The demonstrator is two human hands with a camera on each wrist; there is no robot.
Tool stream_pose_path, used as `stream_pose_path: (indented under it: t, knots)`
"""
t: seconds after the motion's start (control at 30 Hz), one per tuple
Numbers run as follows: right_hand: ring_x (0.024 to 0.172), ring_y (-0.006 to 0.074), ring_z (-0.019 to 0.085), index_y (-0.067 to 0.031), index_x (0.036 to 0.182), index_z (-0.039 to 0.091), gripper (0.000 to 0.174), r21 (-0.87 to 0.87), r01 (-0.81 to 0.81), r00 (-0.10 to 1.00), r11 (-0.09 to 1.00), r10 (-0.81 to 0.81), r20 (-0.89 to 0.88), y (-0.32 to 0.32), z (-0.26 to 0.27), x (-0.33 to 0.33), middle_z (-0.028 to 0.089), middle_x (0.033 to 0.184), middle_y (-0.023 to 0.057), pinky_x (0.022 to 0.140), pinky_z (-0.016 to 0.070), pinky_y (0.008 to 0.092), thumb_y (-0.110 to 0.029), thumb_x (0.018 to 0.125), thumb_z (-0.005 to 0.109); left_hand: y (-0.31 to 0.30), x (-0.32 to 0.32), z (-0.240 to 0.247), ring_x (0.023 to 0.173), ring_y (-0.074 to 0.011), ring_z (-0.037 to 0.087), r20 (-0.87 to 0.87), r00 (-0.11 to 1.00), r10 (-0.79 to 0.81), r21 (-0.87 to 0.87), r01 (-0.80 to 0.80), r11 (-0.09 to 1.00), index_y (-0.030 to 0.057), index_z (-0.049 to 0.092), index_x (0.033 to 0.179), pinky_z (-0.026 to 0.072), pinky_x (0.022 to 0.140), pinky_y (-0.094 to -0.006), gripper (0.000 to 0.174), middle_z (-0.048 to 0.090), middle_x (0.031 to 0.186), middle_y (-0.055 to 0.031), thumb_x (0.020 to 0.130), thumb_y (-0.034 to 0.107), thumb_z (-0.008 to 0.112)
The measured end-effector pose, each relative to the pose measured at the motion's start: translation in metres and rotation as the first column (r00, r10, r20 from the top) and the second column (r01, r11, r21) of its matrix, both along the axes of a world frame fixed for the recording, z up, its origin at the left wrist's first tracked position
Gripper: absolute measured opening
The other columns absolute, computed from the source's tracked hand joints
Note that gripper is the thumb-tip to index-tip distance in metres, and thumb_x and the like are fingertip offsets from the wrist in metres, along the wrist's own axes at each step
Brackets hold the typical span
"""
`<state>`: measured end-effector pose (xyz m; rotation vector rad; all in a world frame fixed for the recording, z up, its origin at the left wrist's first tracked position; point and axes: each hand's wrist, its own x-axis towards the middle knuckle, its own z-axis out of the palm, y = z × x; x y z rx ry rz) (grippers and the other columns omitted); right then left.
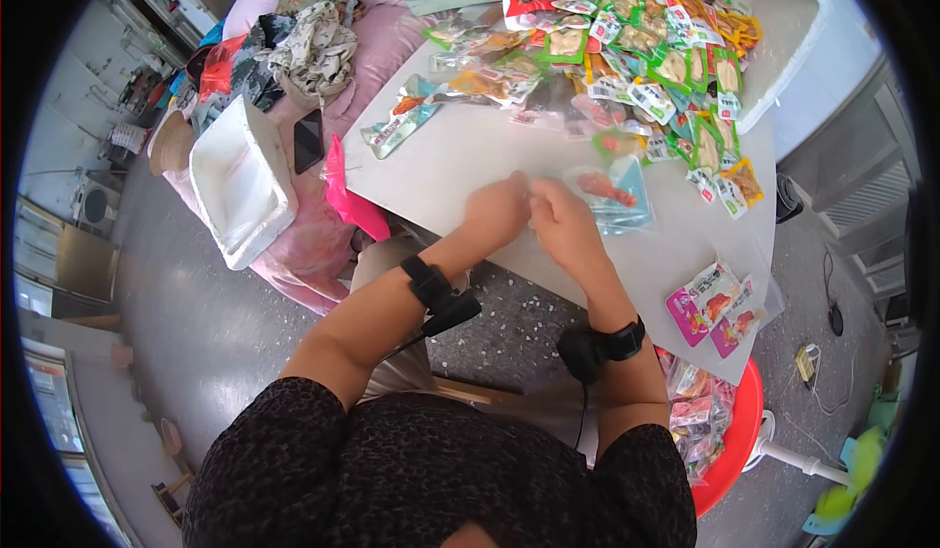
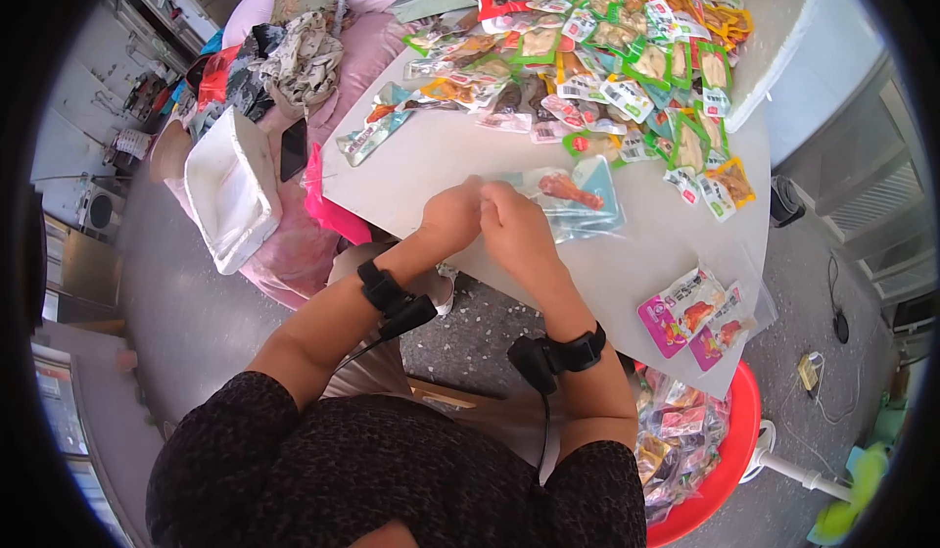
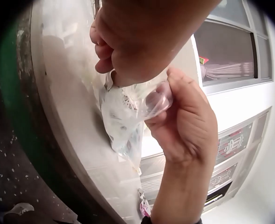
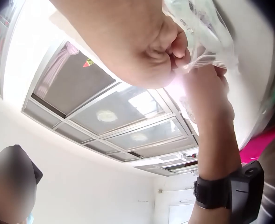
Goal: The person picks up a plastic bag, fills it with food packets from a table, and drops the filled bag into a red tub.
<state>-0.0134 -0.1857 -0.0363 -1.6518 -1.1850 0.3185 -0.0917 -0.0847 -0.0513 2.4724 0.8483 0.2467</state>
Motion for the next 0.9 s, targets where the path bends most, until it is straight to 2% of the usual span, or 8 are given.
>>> stream_pose_path:
  t: [0.23, 0.3, 0.37, 0.47, 0.53, 0.63, 0.73, 0.9]
  knots:
    - [0.063, 0.0183, 0.051, 0.0004, 0.089, 0.051, 0.017, 0.017, 0.028, 0.997, 0.999, -0.027, -0.070, 0.002, -0.007, 0.006, 0.052, 0.067, 0.0122, 0.059, 0.0399, 0.0272, -0.007, 0.074, 0.047, 0.056, -0.028, -0.004, 0.078, -0.0301, 0.052, 0.106, 0.989, -0.106, -0.042, 0.111, 0.993, 0.0052, 0.050, 0.083, 0.0402, 0.067, -0.0391, 0.025, 0.054, 0.082, -0.0155, 0.074, 0.029, 0.051]
    - [0.062, 0.0180, 0.050, 0.0005, 0.088, 0.051, 0.016, 0.003, 0.020, 0.997, 1.000, -0.020, -0.070, 0.002, -0.003, 0.005, 0.052, 0.066, 0.0120, 0.059, 0.0397, 0.0269, -0.007, 0.074, 0.048, 0.098, -0.036, -0.010, 0.083, -0.0287, 0.051, 0.257, 0.966, 0.033, 0.054, -0.049, 0.997, 0.0037, 0.050, 0.094, 0.0403, 0.074, -0.0370, 0.031, 0.052, 0.093, -0.0138, 0.071, 0.024, 0.056]
    - [0.061, 0.0177, 0.050, 0.0005, 0.087, 0.051, 0.016, -0.013, 0.021, 0.997, 1.000, -0.021, -0.076, 0.001, -0.002, 0.005, 0.051, 0.064, 0.0116, 0.058, 0.0395, 0.0266, -0.007, 0.073, 0.048, 0.144, -0.043, -0.013, 0.093, -0.0293, 0.047, 0.314, 0.949, 0.041, 0.448, -0.186, 0.874, 0.0039, 0.049, 0.100, 0.0379, 0.080, -0.0368, 0.036, 0.051, 0.098, -0.0143, 0.070, 0.023, 0.057]
    - [0.058, 0.0171, 0.049, 0.0004, 0.086, 0.051, 0.015, -0.025, 0.029, 0.996, 0.999, -0.031, -0.085, 0.003, -0.003, 0.004, 0.050, 0.063, 0.0109, 0.056, 0.0392, 0.0264, -0.007, 0.073, 0.048, 0.194, -0.057, -0.014, 0.103, -0.0285, 0.042, 0.164, 0.906, 0.391, 0.481, -0.420, 0.770, 0.0057, 0.045, 0.110, 0.0335, 0.087, -0.0383, 0.050, 0.046, 0.109, -0.0149, 0.068, 0.032, 0.055]
    - [0.057, 0.0167, 0.049, 0.0002, 0.086, 0.050, 0.014, -0.031, 0.026, 0.996, 0.999, -0.029, -0.082, 0.003, -0.003, 0.004, 0.049, 0.062, 0.0107, 0.055, 0.0391, 0.0265, -0.006, 0.073, 0.048, 0.198, -0.064, -0.007, 0.105, -0.0278, 0.042, -0.098, 0.825, 0.557, 0.433, -0.468, 0.770, 0.0056, 0.044, 0.112, 0.0326, 0.088, -0.0391, 0.054, 0.047, 0.109, -0.0150, 0.068, 0.036, 0.053]
    - [0.058, 0.0266, 0.054, -0.0001, 0.087, 0.049, 0.016, -0.048, 0.000, 0.997, 0.999, -0.003, -0.072, 0.003, -0.005, 0.007, 0.054, 0.065, 0.0167, 0.053, 0.0409, 0.0325, -0.009, 0.074, 0.048, 0.212, -0.078, -0.008, 0.103, -0.0281, 0.045, -0.250, 0.866, 0.434, 0.130, -0.414, 0.901, 0.0043, 0.043, 0.113, 0.0356, 0.086, -0.0376, 0.057, 0.049, 0.106, -0.0169, 0.067, 0.035, 0.055]
    - [0.058, 0.0264, 0.054, -0.0006, 0.087, 0.049, 0.016, -0.028, 0.014, 0.998, 1.000, -0.015, -0.056, 0.004, -0.007, 0.008, 0.053, 0.065, 0.0165, 0.054, 0.0409, 0.0324, -0.009, 0.074, 0.048, 0.204, -0.091, -0.013, 0.096, -0.0277, 0.050, -0.129, 0.911, 0.391, 0.178, -0.367, 0.913, 0.0026, 0.044, 0.111, 0.0398, 0.080, -0.0354, 0.055, 0.050, 0.103, -0.0198, 0.065, 0.028, 0.057]
    - [0.063, 0.0299, 0.054, -0.0021, 0.088, 0.049, 0.016, -0.010, 0.001, 0.999, 1.000, -0.002, -0.043, 0.006, -0.011, 0.007, 0.053, 0.067, 0.0177, 0.056, 0.0412, 0.0348, -0.011, 0.074, 0.047, 0.195, -0.122, -0.029, 0.081, -0.0242, 0.053, 0.375, 0.761, 0.529, -0.369, -0.401, 0.839, -0.0002, 0.041, 0.110, 0.0443, 0.070, -0.0324, 0.049, 0.051, 0.092, -0.0155, 0.064, 0.010, 0.056]
